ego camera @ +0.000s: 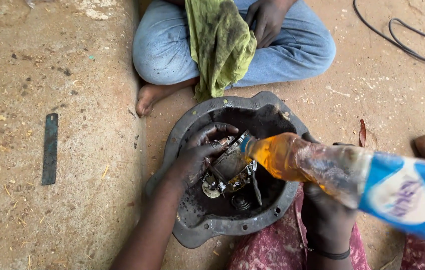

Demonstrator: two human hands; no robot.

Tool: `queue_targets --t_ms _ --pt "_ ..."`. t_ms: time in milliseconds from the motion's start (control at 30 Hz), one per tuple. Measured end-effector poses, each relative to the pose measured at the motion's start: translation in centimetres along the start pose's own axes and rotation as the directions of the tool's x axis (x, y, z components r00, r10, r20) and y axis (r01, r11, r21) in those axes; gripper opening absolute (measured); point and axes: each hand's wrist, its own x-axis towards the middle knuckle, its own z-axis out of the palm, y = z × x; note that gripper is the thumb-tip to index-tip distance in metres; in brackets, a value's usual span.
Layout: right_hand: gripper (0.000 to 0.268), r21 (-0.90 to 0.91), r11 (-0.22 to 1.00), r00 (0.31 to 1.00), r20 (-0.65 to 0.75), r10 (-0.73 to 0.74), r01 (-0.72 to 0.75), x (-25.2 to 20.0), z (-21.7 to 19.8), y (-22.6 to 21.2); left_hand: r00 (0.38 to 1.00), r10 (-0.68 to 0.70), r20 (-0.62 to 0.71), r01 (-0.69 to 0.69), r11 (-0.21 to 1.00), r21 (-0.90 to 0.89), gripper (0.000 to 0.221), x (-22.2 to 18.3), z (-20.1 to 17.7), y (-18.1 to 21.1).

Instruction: Cleaning mechanical gear and housing parts with a cloth and fluid.

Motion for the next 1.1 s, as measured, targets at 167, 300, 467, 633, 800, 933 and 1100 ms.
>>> queue_targets --t_ms 167,300,467,633,800,933,1100 --pt "0.066 0.201 0.979 1.0 0.006 -0.024 0.022 0.1 -0.1 0.1 0.999 0.036 0.014 -0.036 0.999 0.026 0.039 0.4 -0.7 -0.8" --pt "0.068 0.159 0.987 1.0 -0.027 -0.014 0.018 -0.1 0.3 -0.4 0.998 0.055 0.031 -0.057 0.996 0.064 0.038 0.4 -0.4 -0.6" --pt "0.072 0.18 0.984 0.998 -0.063 0.014 -0.003 0.2 1.0 -1.3 0.994 0.091 0.058 -0.098 0.986 0.132 0.038 0.7 -0.7 -1.5" --pt "0.069 0.04 0.998 0.997 -0.055 -0.053 0.055 -0.2 -0.6 0.1 0.991 0.112 0.069 -0.12 0.983 0.137 0.044 0.8 -0.9 -1.7" --pt "0.064 0.135 0.989 0.998 0.004 -0.065 0.064 0.0 -1.6 0.7 0.985 0.134 0.105 -0.154 0.965 0.213 0.058 1.2 -1.3 -2.2" --pt "0.066 0.184 0.982 0.999 -0.022 -0.045 0.048 0.2 -1.2 -0.1 0.992 0.124 -0.034 -0.101 0.917 0.385 0.056 0.9 0.0 -1.7" --pt "0.066 0.258 0.966 0.999 -0.052 -0.01 0.024 -0.5 -3.1 2.3 0.942 0.317 -0.111 -0.145 0.681 0.718 0.042 1.1 -0.1 -3.7"
